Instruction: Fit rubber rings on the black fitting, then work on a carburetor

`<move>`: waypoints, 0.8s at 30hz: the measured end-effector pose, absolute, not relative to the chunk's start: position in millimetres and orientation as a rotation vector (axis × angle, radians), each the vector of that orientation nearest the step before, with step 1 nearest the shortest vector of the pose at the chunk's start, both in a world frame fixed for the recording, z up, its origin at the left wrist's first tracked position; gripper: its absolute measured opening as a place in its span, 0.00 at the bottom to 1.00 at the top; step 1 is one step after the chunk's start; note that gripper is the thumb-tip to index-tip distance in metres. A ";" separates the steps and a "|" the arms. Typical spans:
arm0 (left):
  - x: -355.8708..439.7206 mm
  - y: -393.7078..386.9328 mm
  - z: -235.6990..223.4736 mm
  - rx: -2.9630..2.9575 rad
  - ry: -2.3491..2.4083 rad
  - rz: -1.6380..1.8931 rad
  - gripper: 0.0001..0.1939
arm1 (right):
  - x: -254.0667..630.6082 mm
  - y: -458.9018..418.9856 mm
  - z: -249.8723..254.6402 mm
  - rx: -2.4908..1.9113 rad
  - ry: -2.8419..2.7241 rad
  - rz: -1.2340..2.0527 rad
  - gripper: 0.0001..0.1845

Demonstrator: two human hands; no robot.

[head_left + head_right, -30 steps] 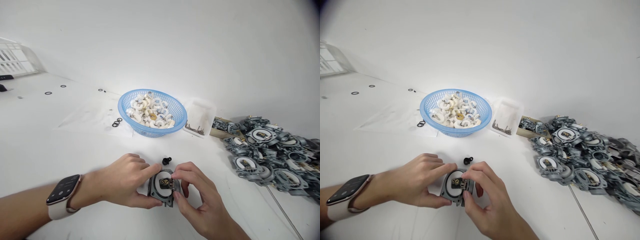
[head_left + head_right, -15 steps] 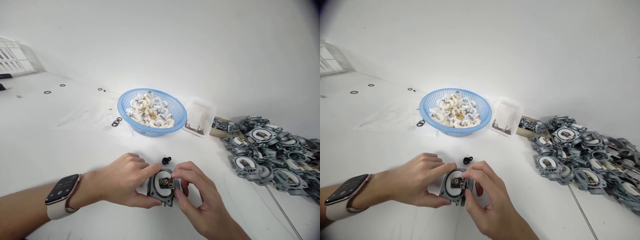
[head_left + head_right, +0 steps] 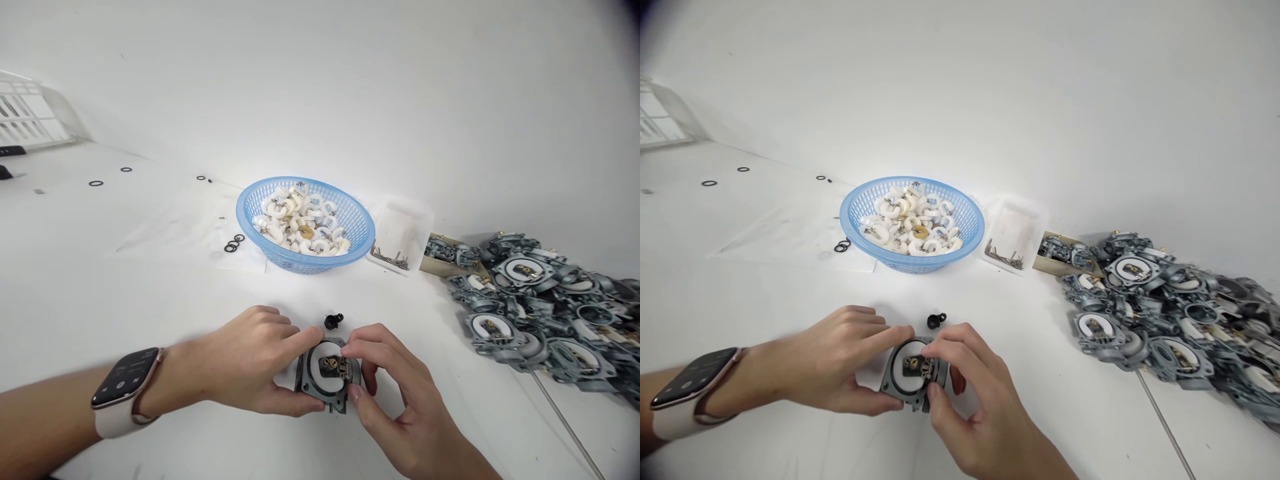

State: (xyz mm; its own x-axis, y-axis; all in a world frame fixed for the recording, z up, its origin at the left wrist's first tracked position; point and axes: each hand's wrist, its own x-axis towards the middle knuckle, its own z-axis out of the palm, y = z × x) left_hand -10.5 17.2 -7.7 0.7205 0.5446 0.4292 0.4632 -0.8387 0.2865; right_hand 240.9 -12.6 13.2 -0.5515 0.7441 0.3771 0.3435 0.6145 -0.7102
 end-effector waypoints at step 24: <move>-11.8 16.7 -7.8 2.769 0.818 0.775 0.24 | 239.8 -11.4 10.6 -0.832 -2.128 0.675 0.21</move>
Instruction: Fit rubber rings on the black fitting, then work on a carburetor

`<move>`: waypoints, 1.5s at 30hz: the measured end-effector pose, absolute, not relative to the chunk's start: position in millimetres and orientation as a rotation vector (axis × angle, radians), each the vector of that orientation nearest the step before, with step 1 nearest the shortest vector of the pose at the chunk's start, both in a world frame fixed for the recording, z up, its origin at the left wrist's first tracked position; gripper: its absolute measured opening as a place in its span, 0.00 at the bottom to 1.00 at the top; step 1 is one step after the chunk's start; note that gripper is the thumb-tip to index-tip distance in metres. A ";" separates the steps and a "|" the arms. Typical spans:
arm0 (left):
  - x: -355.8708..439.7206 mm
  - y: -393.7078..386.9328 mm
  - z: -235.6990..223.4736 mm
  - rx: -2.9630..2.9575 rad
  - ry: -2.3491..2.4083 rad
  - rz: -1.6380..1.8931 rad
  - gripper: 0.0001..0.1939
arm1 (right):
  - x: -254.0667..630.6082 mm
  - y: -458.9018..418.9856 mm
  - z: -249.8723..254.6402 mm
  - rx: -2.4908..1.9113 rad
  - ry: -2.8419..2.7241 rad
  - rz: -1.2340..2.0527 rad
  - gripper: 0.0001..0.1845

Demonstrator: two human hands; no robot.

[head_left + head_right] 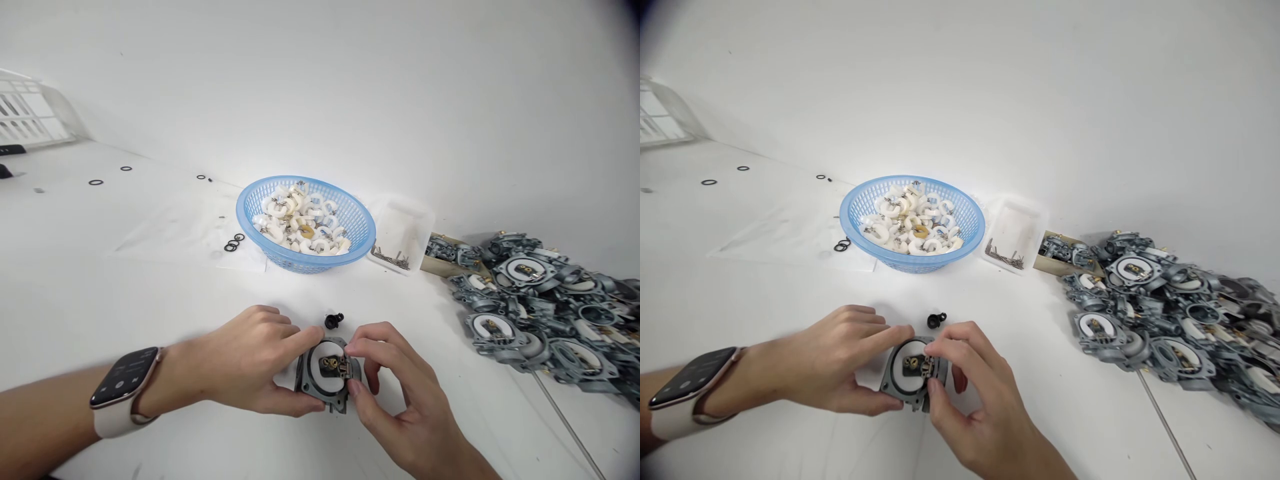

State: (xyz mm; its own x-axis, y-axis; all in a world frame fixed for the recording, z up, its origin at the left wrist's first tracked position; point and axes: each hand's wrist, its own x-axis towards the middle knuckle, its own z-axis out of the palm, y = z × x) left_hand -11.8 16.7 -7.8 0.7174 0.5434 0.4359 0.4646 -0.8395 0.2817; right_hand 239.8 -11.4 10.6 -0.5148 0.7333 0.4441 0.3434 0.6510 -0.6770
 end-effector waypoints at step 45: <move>-11.1 16.2 -5.9 2.775 0.819 0.760 0.25 | 239.1 -9.6 10.6 -0.836 -2.147 0.671 0.19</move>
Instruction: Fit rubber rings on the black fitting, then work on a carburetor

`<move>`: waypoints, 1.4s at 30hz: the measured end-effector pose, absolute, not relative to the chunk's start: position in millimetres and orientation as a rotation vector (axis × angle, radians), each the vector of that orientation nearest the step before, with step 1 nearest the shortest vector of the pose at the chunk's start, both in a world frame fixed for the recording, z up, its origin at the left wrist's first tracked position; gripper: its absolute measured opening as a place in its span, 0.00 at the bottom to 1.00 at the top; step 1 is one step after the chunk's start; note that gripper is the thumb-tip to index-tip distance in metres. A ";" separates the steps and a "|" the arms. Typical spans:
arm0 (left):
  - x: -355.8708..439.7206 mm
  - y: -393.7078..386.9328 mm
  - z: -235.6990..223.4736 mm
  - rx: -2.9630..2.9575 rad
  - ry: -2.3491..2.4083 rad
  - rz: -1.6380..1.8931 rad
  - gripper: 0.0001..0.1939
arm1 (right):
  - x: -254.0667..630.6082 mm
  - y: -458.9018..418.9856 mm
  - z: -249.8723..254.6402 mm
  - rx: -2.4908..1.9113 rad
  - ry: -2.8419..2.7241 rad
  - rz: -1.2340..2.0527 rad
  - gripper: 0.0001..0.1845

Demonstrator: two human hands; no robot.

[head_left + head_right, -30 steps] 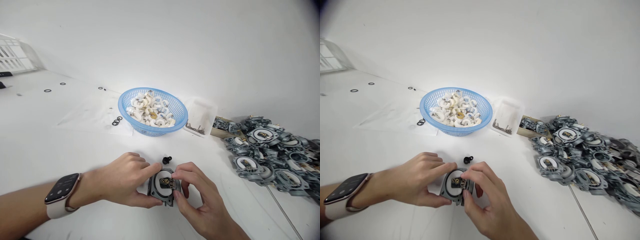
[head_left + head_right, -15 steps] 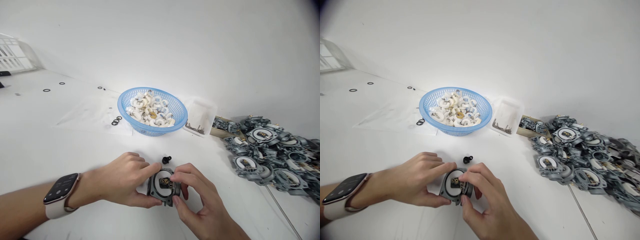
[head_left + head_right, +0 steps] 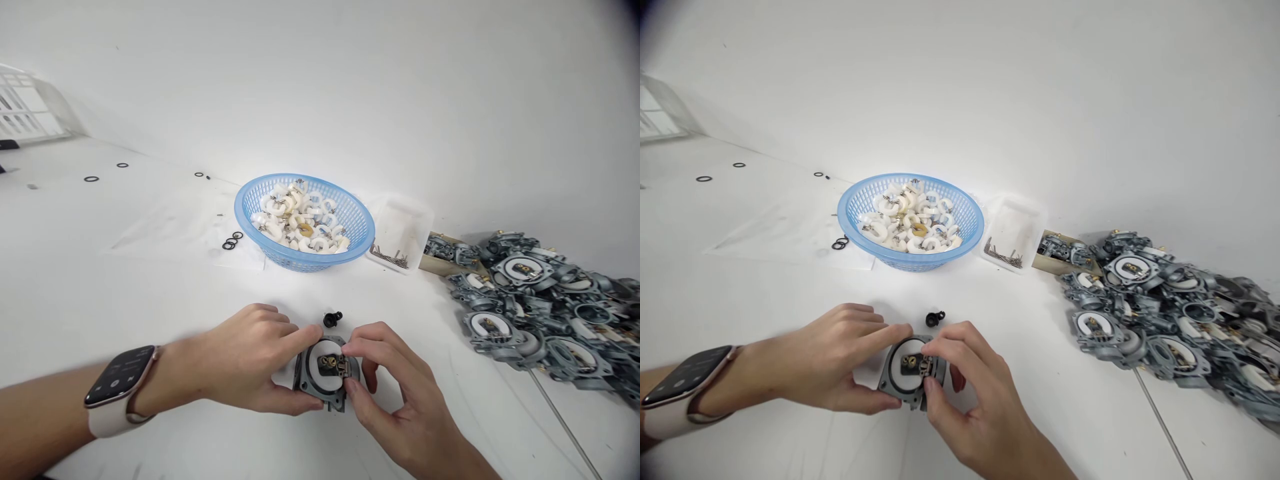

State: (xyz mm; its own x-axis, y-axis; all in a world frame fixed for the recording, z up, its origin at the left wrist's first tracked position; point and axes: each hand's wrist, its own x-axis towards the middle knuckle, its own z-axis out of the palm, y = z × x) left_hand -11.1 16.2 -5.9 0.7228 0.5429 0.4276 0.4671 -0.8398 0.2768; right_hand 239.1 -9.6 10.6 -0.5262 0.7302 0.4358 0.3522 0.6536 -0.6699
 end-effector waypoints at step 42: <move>-11.5 16.8 -5.7 2.753 0.817 0.733 0.24 | 240.9 -14.2 14.7 -0.815 -2.112 0.792 0.25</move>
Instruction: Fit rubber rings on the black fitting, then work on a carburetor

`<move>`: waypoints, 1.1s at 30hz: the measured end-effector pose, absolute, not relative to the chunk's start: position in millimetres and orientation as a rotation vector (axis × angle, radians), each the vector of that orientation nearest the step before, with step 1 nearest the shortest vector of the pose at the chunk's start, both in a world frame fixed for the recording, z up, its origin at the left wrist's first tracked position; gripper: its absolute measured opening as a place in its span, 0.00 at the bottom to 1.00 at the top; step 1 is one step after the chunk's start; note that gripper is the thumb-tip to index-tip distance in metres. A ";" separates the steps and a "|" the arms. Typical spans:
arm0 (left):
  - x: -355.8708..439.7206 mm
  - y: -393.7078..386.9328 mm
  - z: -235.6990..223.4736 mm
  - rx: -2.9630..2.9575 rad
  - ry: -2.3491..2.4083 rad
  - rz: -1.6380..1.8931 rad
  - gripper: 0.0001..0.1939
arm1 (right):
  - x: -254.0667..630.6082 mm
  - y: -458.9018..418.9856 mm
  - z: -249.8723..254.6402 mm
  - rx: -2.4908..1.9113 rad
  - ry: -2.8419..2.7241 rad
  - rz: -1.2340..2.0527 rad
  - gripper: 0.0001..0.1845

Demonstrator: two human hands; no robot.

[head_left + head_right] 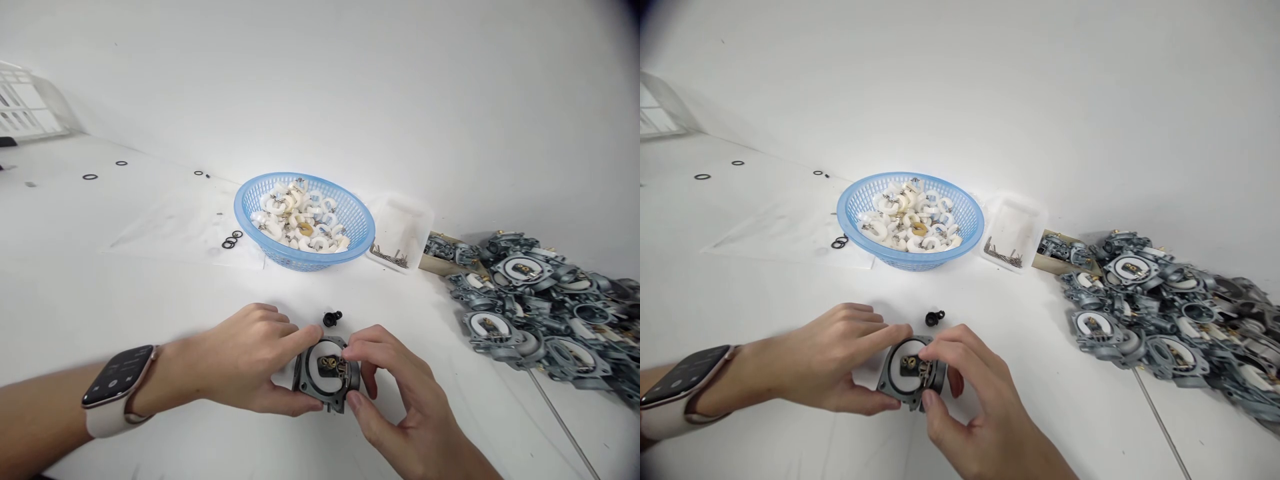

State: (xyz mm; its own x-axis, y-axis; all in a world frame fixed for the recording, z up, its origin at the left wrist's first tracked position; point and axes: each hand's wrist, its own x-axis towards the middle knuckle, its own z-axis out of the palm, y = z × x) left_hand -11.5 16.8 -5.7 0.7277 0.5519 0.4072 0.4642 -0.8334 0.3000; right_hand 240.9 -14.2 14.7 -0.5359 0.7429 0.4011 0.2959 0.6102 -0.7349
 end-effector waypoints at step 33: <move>-12.1 15.8 -4.3 2.750 0.812 0.729 0.24 | 243.0 -14.2 12.1 -0.831 -2.165 0.755 0.25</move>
